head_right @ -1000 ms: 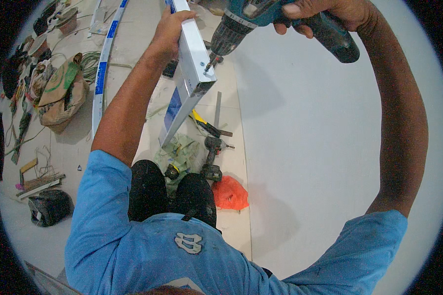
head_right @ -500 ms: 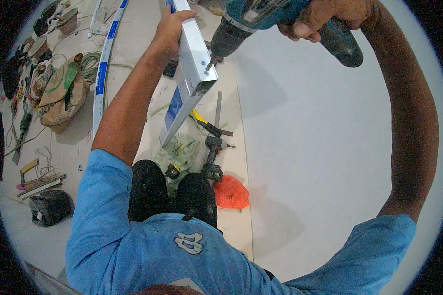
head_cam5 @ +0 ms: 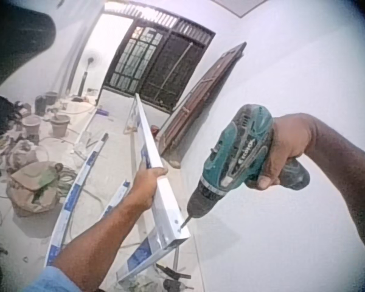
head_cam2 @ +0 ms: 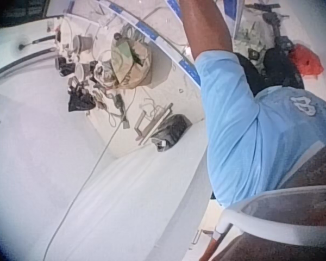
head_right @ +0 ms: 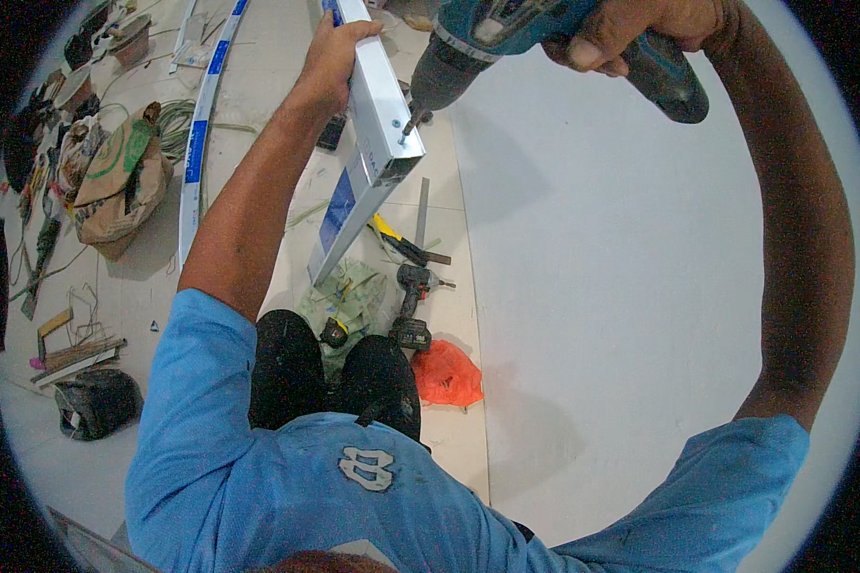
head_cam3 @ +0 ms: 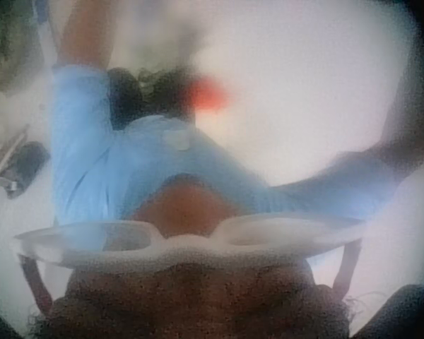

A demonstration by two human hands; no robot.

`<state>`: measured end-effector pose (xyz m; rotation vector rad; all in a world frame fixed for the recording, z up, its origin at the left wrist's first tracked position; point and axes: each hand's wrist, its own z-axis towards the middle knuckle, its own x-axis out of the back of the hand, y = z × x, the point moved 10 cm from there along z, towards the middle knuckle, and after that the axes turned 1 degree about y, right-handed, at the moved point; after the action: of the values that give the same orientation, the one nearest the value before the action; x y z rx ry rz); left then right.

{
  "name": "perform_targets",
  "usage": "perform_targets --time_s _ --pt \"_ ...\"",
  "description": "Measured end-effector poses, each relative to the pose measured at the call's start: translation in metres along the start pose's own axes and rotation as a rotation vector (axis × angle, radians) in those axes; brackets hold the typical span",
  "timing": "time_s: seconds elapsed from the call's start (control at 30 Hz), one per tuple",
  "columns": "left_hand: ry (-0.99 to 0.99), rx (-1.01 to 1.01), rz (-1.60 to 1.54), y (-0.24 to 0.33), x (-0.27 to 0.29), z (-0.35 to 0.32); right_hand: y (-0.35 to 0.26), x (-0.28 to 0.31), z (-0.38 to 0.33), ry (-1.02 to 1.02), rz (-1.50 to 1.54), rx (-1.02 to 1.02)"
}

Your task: The person measures and marks aluminum profiles using a tape measure and marker. They then use a power drill to create holes in the profiles. Finally, they assemble the profiles together, fitting them into a frame structure.

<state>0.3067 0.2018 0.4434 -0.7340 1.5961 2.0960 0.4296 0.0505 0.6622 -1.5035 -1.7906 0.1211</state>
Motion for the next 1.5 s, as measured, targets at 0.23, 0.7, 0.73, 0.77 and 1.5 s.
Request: perform_targets --time_s 0.23,0.7,0.73,0.77,1.5 --pt "-0.001 -0.009 -0.001 0.0 -0.001 0.001 -0.004 0.0 0.0 -0.036 0.021 0.023" --pt "0.012 0.051 0.02 0.004 0.005 0.0 0.031 0.004 0.002 0.06 0.042 0.02" --pt "0.017 0.028 0.032 0.007 0.009 0.003 0.025 0.01 -0.002 0.088 0.082 0.08" --pt "0.007 0.023 0.027 0.004 0.005 0.002 0.019 0.014 -0.013 0.136 0.012 0.047" --pt "0.036 -0.018 0.042 0.003 0.006 0.005 0.023 0.027 0.004 0.207 0.064 0.098"
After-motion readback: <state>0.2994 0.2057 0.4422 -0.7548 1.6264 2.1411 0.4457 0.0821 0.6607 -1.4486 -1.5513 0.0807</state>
